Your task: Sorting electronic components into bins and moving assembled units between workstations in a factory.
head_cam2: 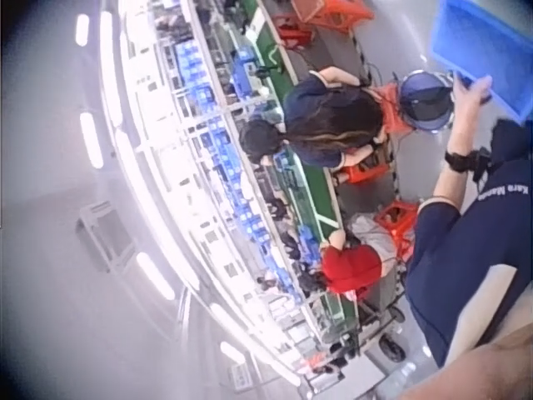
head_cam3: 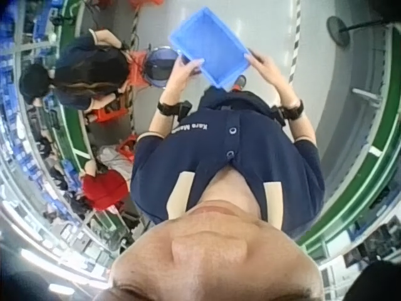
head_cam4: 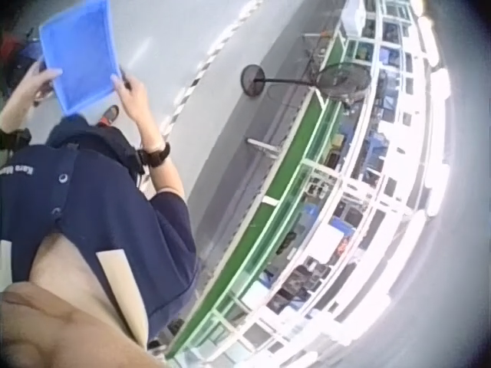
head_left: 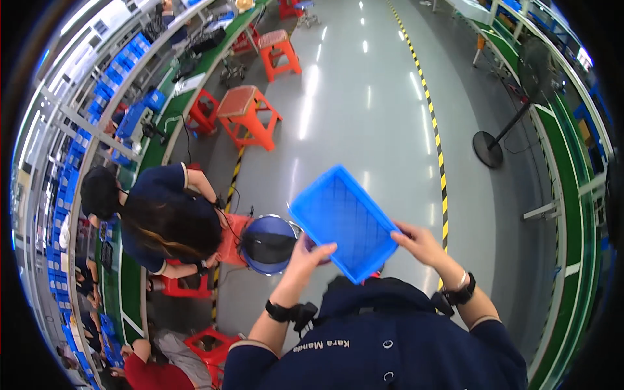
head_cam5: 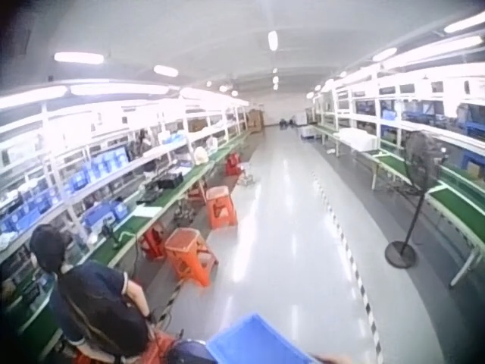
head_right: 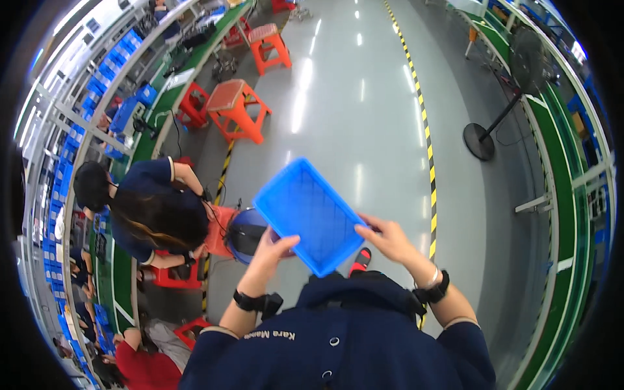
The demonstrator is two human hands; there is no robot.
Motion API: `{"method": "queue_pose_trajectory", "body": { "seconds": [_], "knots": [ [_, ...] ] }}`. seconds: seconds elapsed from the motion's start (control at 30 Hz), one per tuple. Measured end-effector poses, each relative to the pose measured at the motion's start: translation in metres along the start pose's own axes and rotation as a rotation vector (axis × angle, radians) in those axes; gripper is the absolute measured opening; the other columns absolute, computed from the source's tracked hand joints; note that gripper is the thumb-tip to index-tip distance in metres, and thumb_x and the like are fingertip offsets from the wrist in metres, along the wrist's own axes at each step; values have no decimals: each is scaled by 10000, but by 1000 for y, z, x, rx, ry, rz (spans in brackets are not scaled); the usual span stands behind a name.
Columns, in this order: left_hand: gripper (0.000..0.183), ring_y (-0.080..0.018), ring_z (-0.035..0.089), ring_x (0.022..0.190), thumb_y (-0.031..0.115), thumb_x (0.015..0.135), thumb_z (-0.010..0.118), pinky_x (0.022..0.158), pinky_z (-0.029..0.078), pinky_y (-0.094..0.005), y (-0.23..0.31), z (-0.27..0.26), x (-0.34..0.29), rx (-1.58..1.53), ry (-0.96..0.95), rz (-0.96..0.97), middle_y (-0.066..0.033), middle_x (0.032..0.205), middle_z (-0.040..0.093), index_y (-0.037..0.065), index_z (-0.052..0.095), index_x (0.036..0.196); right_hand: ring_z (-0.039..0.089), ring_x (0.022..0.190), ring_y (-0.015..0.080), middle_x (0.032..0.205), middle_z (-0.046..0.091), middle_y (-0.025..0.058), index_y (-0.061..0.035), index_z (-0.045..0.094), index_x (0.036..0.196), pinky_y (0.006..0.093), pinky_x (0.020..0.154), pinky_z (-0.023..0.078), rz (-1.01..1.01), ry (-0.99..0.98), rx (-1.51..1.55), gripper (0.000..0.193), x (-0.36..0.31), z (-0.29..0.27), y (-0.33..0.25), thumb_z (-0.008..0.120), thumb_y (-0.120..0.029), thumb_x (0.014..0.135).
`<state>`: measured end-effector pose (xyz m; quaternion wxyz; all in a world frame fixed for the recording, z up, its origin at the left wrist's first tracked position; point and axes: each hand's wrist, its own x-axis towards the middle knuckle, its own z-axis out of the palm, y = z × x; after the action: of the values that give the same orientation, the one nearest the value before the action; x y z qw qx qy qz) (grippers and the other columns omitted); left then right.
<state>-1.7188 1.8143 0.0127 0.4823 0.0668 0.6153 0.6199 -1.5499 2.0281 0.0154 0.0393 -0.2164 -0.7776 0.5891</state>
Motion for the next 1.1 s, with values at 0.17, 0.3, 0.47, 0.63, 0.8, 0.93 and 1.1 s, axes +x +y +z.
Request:
{"method": "queue_pose_trajectory", "body": {
  "seconds": [0.17, 0.3, 0.47, 0.63, 0.8, 0.93, 1.1],
  "knots": [
    [676, -192, 562, 963, 248, 729, 714, 782, 494, -339, 55, 17, 76, -84, 70, 42, -88, 1059, 541, 63, 340, 1260, 504, 667, 82, 708, 548, 13, 17, 547, 1144, 249, 631, 438, 83, -95, 63, 351, 105, -45, 2, 491, -238, 910],
    [702, -187, 519, 1039, 251, 766, 687, 841, 463, -339, 83, 5, 161, -199, -1, 113, -107, 1145, 507, 75, 283, 1312, 510, 641, 90, 693, 551, 26, 15, 547, 1140, 259, 612, 450, 104, 25, 91, 332, 200, -73, -7, 484, -217, 911],
    [783, -215, 478, 1102, 159, 745, 707, 910, 422, -357, 141, -12, 289, -113, -173, 122, -145, 1211, 456, 46, 210, 1339, 549, 658, 104, 704, 592, 91, -2, 536, 1162, 255, 656, 466, 50, 216, 46, 326, 315, -101, -23, 489, -193, 901],
    [832, -242, 478, 1106, 73, 705, 728, 925, 412, -388, 224, -8, 409, -32, -218, 161, -178, 1223, 437, 7, 187, 1334, 575, 754, 118, 832, 635, 126, -22, 532, 1180, 270, 686, 465, 73, 295, -93, 350, 429, -158, -52, 501, -223, 895],
    [828, -251, 524, 1046, 77, 682, 748, 886, 447, -379, 307, -12, 498, 30, -261, 22, -174, 1165, 486, 22, 226, 1323, 582, 932, 157, 1045, 616, 76, -59, 541, 1196, 286, 732, 472, 181, 248, 191, 458, 501, -210, -56, 464, -401, 901],
    [851, -247, 535, 1022, 85, 681, 755, 838, 479, -378, 323, -14, 568, 102, -246, 92, -171, 1170, 491, 26, 215, 1335, 566, 1016, 202, 1150, 563, 84, -46, 501, 1228, 326, 792, 466, 310, 229, 201, 493, 553, -261, -32, 432, -419, 912],
    [850, -170, 585, 856, 186, 703, 749, 695, 484, -269, 347, -2, 658, 200, -255, -45, -139, 1035, 580, 21, 217, 1345, 532, 1069, 219, 1204, 525, 106, -38, 474, 1247, 362, 819, 457, 336, 55, 305, 564, 641, -324, 2, 464, -468, 881]
  ]
}}
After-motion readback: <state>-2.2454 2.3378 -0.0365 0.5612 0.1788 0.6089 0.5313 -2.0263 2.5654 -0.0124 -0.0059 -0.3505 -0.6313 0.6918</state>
